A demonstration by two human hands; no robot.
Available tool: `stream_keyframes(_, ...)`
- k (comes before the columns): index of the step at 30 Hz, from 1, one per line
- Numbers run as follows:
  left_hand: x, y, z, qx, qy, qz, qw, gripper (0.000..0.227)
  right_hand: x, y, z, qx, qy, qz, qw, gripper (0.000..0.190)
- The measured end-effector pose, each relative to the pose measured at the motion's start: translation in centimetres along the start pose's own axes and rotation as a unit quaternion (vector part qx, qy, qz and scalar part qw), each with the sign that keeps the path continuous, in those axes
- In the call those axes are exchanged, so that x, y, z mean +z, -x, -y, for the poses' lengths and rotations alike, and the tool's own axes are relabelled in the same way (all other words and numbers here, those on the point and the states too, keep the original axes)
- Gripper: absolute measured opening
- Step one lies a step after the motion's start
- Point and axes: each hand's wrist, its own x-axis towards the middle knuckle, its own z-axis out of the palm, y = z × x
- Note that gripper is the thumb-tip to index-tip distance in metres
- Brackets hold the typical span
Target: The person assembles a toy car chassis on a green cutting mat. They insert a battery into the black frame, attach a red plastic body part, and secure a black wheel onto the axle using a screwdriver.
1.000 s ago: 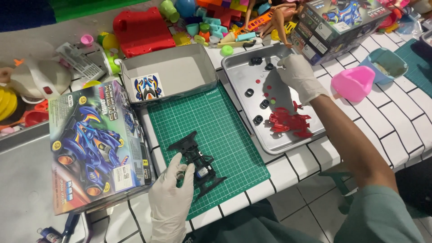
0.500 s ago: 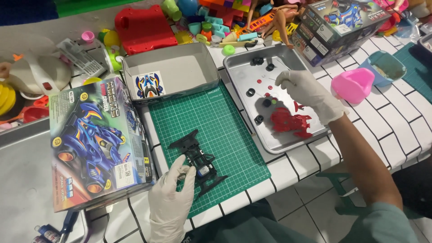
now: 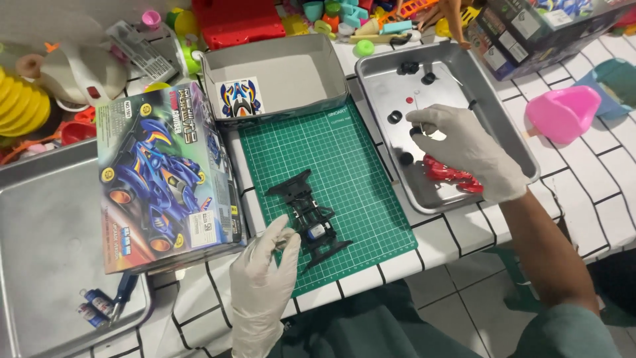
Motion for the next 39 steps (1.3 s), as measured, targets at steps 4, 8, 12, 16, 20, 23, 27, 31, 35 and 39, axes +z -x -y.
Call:
stream_keyframes(4, -0.5, 0.4, -2.1, -0.018, 0.062, 0.008, 0.998, 0.036, 2.3, 5.1, 4.6, -0.090, -0.092, 0.000, 0.992, 0.045)
stream_keyframes(8, -0.7, -0.2, -4.5, -0.123, 0.270, 0.118, 0.948, 0.045, 9.1, 7.6, 6.2, -0.430, -0.171, -0.009, 0.886, 0.066)
stream_keyframes(12, 0.3, 0.1, -3.8, -0.303, 0.304, 0.100, 0.898, 0.028, 13.7, 8.5, 7.8, -0.466, -0.152, -0.036, 0.871, 0.061)
stream_keyframes(16, 0.2, 0.4, -1.8, -0.402, 0.436, 0.048, 0.804, 0.026, 11.9, 8.1, 8.8, -0.461, -0.270, 0.033, 0.845, 0.061)
stream_keyframes(20, -0.3, 0.4, -1.0, -0.375, 0.528, 0.017, 0.762, 0.015, 12.4, 8.6, 8.5, -0.396, -0.244, -0.098, 0.880, 0.027)
stream_keyframes(23, -0.2, 0.3, -0.7, -0.351, 0.587, 0.032, 0.729, 0.016, 13.4, 9.6, 8.4, -0.345, -0.252, -0.015, 0.904, 0.025)
stream_keyframes(27, -0.4, 0.2, -0.8, -0.353, 0.611, 0.068, 0.706, 0.032, 13.6, 9.5, 9.6, -0.356, -0.178, -0.005, 0.917, 0.054)
stream_keyframes(31, -0.7, 0.3, -0.7, -0.359, 0.619, 0.057, 0.696, 0.035, 13.8, 9.8, 10.3, -0.363, -0.121, -0.032, 0.923, 0.055)
stream_keyframes(35, -0.9, 0.5, -0.7, -0.309, 0.621, 0.074, 0.717, 0.029, 13.1, 10.0, 11.0, -0.343, -0.193, 0.023, 0.919, 0.034)
stream_keyframes(39, -1.2, 0.4, -1.8, -0.229, 0.548, 0.074, 0.801, 0.042, 14.1, 10.0, 9.6, -0.313, -0.205, 0.021, 0.927, 0.014)
